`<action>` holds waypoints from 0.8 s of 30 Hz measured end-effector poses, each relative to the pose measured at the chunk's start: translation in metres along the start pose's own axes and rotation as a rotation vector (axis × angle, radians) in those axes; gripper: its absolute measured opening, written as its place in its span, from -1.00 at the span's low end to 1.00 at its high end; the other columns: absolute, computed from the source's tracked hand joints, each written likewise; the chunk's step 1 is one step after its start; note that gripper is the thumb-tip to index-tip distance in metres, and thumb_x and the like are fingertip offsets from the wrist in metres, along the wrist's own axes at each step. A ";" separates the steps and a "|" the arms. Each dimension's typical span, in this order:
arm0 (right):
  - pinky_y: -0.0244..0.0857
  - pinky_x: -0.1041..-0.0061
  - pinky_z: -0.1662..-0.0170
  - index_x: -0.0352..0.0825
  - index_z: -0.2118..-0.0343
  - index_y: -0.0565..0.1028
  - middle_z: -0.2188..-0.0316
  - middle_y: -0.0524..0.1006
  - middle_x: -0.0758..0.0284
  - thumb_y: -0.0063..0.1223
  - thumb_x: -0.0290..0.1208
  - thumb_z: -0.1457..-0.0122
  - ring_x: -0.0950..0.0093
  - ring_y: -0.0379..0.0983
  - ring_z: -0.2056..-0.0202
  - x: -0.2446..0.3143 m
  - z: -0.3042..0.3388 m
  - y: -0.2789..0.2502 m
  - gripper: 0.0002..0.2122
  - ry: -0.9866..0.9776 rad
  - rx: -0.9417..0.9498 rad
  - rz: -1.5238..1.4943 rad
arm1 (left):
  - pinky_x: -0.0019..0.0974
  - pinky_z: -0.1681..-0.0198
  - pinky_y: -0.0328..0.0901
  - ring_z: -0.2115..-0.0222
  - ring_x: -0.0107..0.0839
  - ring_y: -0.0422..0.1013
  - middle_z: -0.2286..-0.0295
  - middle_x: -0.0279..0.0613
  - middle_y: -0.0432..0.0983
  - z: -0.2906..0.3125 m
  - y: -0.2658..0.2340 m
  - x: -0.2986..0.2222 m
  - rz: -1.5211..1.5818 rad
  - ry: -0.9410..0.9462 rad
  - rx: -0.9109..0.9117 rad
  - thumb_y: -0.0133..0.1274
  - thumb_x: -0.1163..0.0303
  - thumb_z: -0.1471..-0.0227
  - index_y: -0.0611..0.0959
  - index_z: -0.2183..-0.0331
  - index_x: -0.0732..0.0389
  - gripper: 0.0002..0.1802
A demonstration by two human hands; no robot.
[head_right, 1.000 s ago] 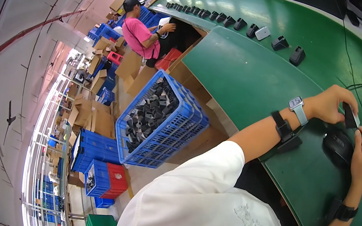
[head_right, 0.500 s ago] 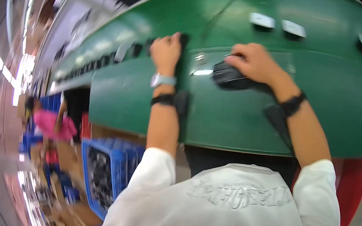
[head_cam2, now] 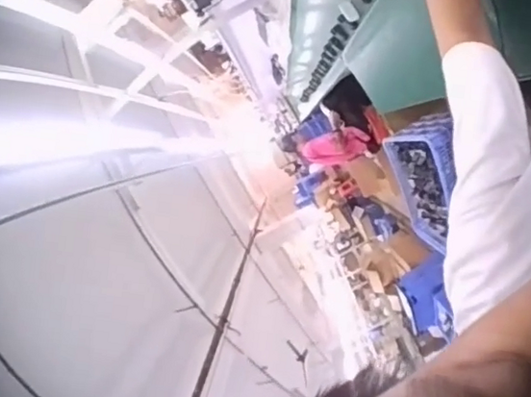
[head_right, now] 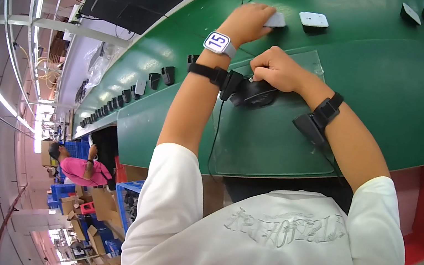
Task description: The person tests a computer mouse and its charging dock by plugging a cable into the dock, placing the mouse on it, and checking the light-emitting sensors. After the sensors glow green, the person disconnects the components and sets them aside.
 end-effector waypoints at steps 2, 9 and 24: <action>0.17 0.36 0.43 -0.43 0.60 0.43 0.64 0.41 0.16 0.10 -0.37 0.07 0.35 0.34 0.52 -0.004 0.000 -0.005 -0.80 0.024 -0.003 -0.014 | -0.08 0.05 0.44 0.10 -0.07 0.52 0.24 -0.08 0.61 0.006 -0.030 -0.008 -0.109 0.049 -0.102 0.32 0.33 0.07 0.60 0.21 0.22 -0.64; 0.08 0.41 0.41 -0.46 0.55 0.36 0.62 0.32 0.26 0.01 -0.41 -0.01 0.41 0.22 0.53 -0.010 0.004 -0.012 -0.81 0.056 -0.015 0.041 | -0.22 0.12 0.37 0.22 -0.22 0.50 0.35 -0.15 0.53 0.076 -0.103 -0.032 -0.333 0.081 -0.320 0.03 0.44 -0.04 0.61 0.21 0.26 -0.76; -0.04 0.56 0.37 -0.35 0.53 0.28 0.58 0.16 0.49 -0.07 -0.33 -0.13 0.66 0.08 0.47 -0.018 0.002 -0.006 -0.78 0.112 -0.005 0.031 | -0.16 0.09 0.34 0.22 -0.12 0.46 0.30 0.01 0.54 0.166 -0.107 -0.020 -0.115 -0.068 -0.501 0.18 0.50 0.16 0.59 0.18 0.29 -0.61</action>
Point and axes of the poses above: each hand's wrist, its own z-axis away from the middle knuckle, its own y-axis out of the palm, x = y × z, the point moved 10 cm from there along -z, towards the middle knuckle
